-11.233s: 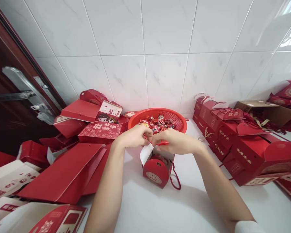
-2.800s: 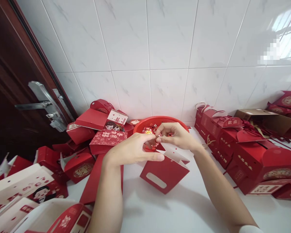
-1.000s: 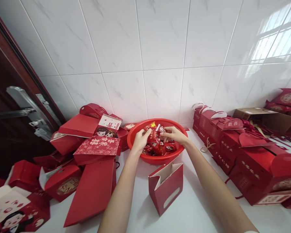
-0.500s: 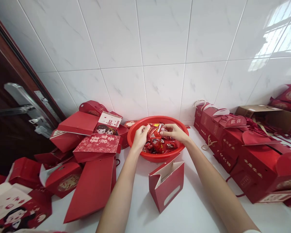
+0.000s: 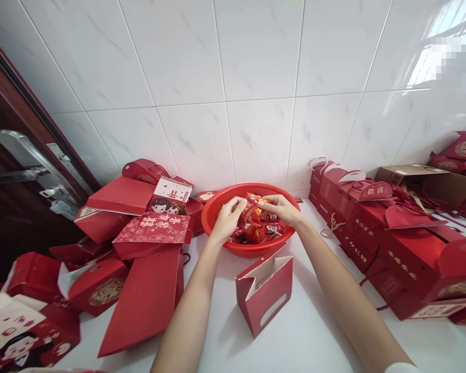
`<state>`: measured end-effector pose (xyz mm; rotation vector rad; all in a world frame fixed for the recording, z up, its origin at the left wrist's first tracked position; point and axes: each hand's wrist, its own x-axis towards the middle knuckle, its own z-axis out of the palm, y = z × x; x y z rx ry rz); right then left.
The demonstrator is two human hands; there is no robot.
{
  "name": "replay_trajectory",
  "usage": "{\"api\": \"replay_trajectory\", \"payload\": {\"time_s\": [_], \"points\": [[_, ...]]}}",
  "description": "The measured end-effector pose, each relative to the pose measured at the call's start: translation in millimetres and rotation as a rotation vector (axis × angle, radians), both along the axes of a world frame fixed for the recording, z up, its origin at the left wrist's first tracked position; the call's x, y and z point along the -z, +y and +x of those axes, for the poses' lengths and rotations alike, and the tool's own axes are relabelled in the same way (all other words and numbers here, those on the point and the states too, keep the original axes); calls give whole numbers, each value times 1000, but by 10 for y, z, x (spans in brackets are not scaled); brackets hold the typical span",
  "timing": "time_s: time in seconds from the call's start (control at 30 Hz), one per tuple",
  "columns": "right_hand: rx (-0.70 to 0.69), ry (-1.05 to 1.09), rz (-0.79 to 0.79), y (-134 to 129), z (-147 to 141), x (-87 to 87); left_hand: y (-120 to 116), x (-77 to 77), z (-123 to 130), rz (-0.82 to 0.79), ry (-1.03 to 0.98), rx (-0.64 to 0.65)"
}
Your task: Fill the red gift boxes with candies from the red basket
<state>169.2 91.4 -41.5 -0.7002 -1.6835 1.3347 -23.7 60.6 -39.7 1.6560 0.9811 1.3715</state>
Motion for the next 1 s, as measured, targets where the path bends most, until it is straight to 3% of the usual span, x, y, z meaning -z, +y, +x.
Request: {"api": "replay_trajectory", "payload": {"time_s": [0.13, 0.4, 0.5, 0.67, 0.87, 1.0], "points": [[11, 56, -68, 26, 6, 16, 9, 9, 7, -36, -37, -68], [127, 200, -145, 23, -10, -26, 27, -44, -6, -301, -267, -301], [147, 226, -163, 39, -4, -11, 19, -79, -5, -352, -355, -294], [186, 262, -200, 64, 11, 13, 3, -78, -25, -398, -276, -239], [255, 324, -278, 153, 25, 61, 43, -21, -63, -307, -315, -194], [222, 279, -368, 178, 12, 66, 40, -8, -46, -48, -217, -231]]}}
